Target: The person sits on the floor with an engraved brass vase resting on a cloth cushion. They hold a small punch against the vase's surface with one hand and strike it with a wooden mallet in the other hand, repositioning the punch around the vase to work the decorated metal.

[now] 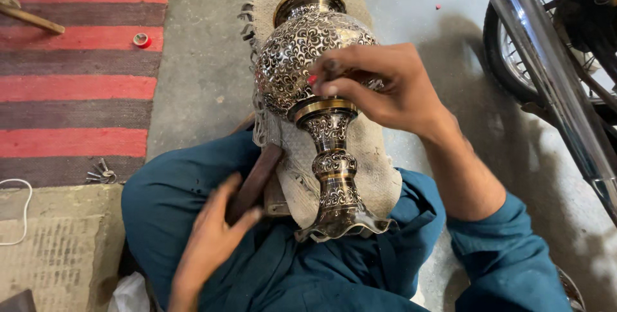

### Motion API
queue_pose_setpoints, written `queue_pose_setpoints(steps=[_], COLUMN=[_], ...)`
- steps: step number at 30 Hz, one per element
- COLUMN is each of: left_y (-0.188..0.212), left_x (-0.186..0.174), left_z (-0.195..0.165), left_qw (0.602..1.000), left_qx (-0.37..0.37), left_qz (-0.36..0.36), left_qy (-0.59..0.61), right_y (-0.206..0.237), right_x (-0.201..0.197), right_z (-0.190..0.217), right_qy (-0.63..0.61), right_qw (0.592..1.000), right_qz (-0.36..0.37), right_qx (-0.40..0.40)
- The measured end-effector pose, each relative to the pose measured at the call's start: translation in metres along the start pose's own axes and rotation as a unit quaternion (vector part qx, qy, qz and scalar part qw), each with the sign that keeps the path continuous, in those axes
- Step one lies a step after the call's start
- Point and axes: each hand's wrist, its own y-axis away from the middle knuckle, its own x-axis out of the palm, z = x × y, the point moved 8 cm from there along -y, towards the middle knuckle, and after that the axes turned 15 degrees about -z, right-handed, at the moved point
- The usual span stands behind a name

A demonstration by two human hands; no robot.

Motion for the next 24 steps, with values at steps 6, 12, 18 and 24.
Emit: queue_pose_setpoints(steps=[6, 12, 18, 24], left_y=[0.032, 0.015, -0.020, -0.033], left_x=[0.017, -0.003, -0.039, -0.075], left_z=[0.058, 0.009, -0.070, -0.116], left_qw=[0.985, 0.985, 0.966, 0.934], left_qx=[-0.170, -0.043, 0.168, 0.269], left_qz=[0.016, -0.109, -0.195, -0.232], left_qy=[0.022, 0.129, 0.023, -0.028], right_y=[-0.014, -0.008, -0.005, -0.007], right_x=[0.013, 0.014, 0.014, 0.013], right_z=[0.003, 0.003, 0.000, 0.002], right_qy=[0.052, 0.112, 0.126, 0.111], right_qw=[0.997, 0.991, 0.989, 0.990], right_qz=[0.047, 0.027, 0.036, 0.011], right_qx=[-0.031, -0.064, -0.074, -0.088])
